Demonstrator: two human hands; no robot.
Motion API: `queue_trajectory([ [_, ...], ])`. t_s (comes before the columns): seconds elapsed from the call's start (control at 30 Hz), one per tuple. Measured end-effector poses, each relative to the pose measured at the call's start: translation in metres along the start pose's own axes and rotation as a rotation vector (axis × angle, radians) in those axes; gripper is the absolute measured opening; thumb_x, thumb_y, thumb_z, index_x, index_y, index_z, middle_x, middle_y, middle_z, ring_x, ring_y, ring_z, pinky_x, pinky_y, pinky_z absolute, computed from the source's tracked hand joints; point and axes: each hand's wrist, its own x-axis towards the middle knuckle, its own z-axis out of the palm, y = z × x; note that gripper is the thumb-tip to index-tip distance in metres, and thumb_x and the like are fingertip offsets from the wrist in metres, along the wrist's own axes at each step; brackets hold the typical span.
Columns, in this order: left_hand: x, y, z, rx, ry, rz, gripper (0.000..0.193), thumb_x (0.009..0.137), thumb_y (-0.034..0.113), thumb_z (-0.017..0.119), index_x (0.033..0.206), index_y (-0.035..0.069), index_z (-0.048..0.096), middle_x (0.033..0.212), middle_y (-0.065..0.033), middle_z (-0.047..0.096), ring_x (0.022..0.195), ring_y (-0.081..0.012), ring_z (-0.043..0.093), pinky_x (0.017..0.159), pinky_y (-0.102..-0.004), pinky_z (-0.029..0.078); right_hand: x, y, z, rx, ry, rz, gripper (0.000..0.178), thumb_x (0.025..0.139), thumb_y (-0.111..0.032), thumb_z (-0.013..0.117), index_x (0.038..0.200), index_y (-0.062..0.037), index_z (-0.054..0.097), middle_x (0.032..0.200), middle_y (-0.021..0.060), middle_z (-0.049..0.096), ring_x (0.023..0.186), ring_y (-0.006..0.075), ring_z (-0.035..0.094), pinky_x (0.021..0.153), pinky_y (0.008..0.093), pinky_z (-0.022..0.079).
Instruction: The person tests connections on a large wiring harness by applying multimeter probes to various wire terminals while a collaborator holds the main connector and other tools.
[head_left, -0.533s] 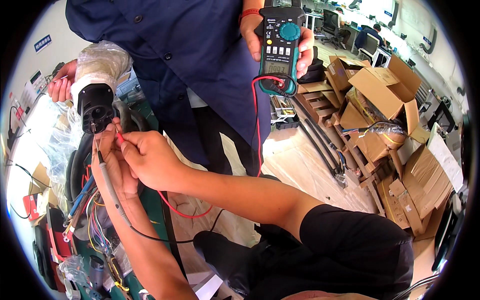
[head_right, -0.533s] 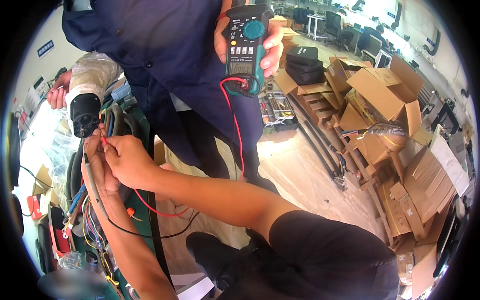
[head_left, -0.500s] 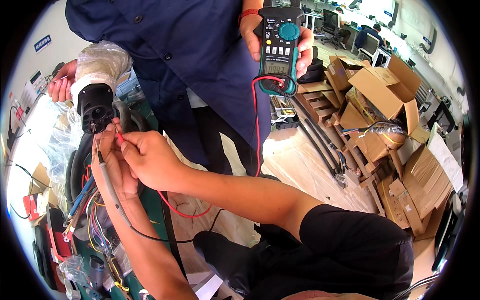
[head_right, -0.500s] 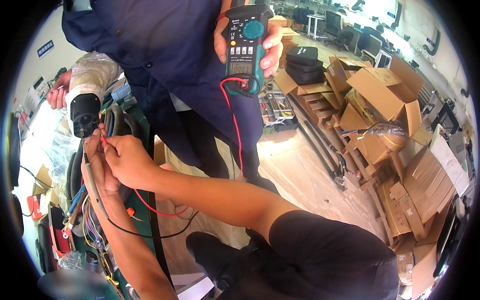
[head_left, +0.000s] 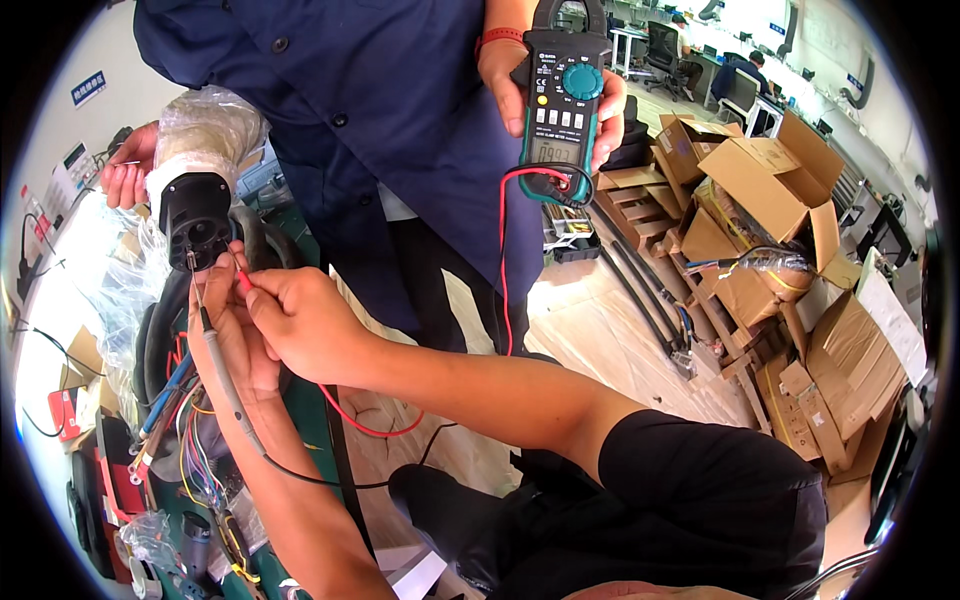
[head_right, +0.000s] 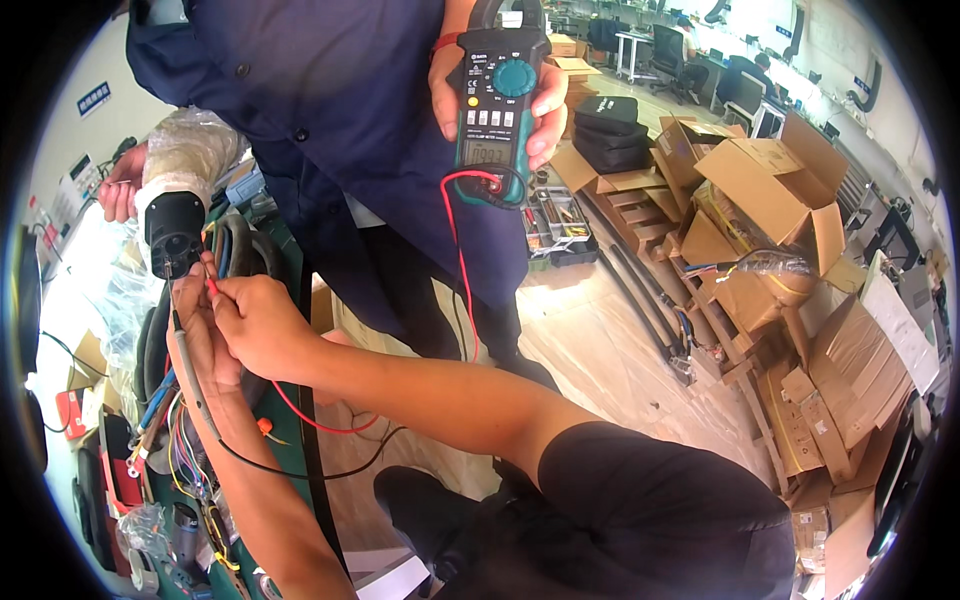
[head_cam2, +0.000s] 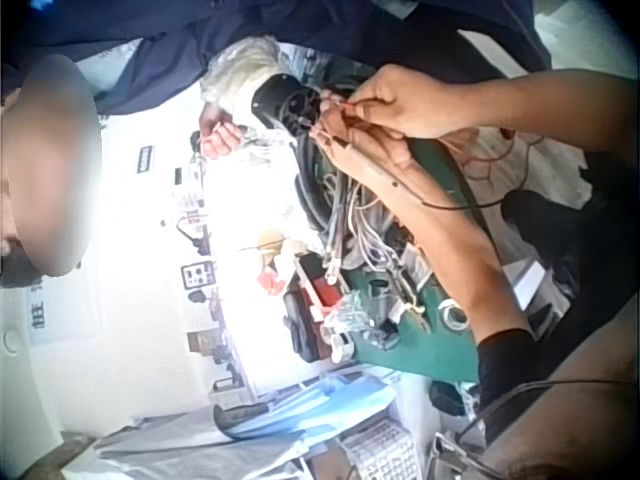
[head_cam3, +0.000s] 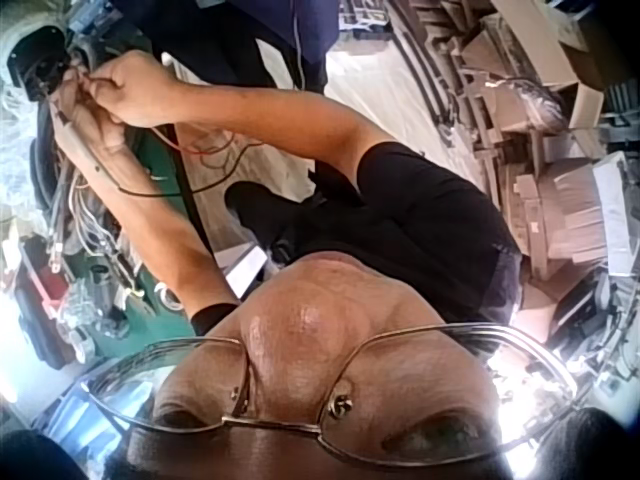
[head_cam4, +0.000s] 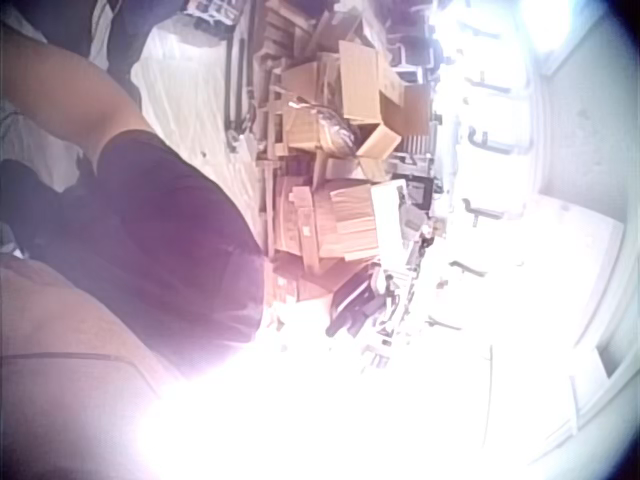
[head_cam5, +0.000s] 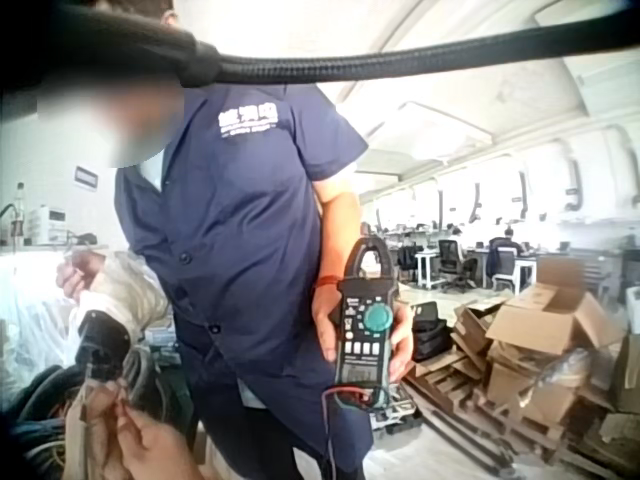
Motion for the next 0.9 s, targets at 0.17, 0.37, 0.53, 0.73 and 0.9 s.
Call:
queue_trajectory([
  [0.17, -0.001, 0.004, -0.004, 0.017, 0.0, 0.012, 0.01, 0.087, 0.009, 0.063, 0.085, 0.005, 0.053, 0.102, -0.012, 0.06, 0.099, -0.014, 0.056, 0.088, -0.0253, 0.045, 0.0, 0.001, 0.004, -0.006, 0.009, 0.0, 0.023, 0.096, -0.012, 0.045, 0.089, 0.0045, 0.06, 0.056, 0.0041, 0.055, 0.05, 0.0075, 0.051, 0.046, 0.0253, 0.04],
  [0.37, 0.001, -0.001, -0.003, 0.05, 0.025, 0.082, 0.011, 0.083, 0.005, 0.062, 0.09, -0.002, 0.058, 0.098, -0.012, 0.064, 0.084, -0.017, 0.059, 0.075, -0.0257, 0.048, 0.003, 0.012, 0.009, 0.098, 0.031, 0.007, 0.023, 0.095, -0.013, 0.048, 0.086, 0.0023, 0.063, 0.058, 0.0054, 0.058, 0.05, 0.0096, 0.053, 0.047, 0.0269, 0.041],
  [0.53, -0.007, 0.003, 0.013, -0.133, 0.049, 0.038, 0.015, 0.079, -0.003, 0.064, 0.089, -0.001, 0.052, 0.09, -0.0139, 0.065, 0.068, -0.0152, 0.059, 0.059, -0.0246, 0.049, -0.004, -0.008, 0.005, 0.066, 0.023, 0.09, 0.022, 0.095, -0.012, 0.048, 0.088, 0.0023, 0.064, 0.055, 0.0035, 0.055, 0.049, 0.0081, 0.051, 0.047, 0.026, 0.04],
  [0.73, -0.01, 0.007, 0.014, -0.12, 0.055, 0.047, 0.016, 0.08, -0.002, 0.063, 0.091, -0.001, 0.051, 0.087, -0.0124, 0.064, 0.057, -0.0127, 0.054, 0.047, -0.0228, 0.044, -0.003, -0.008, 0.006, 0.03, -0.017, 0.114, 0.027, 0.097, -0.012, 0.044, 0.105, 0.0045, 0.063, 0.055, 0.0006, 0.052, 0.044, 0.0048, 0.044, 0.042, 0.0211, 0.036],
  [0.9, -0.009, 0.006, 0.014, -0.144, 0.05, 0.028, 0.016, 0.08, -0.001, 0.063, 0.09, 0.0, 0.051, 0.085, -0.0123, 0.062, 0.059, -0.0114, 0.052, 0.054, -0.0222, 0.044, -0.003, -0.009, 0.005, 0.045, -0.013, 0.144, 0.027, 0.097, -0.013, 0.043, 0.106, 0.0045, 0.063, 0.056, 0.0004, 0.052, 0.045, 0.0049, 0.044, 0.042, 0.0207, 0.036],
])
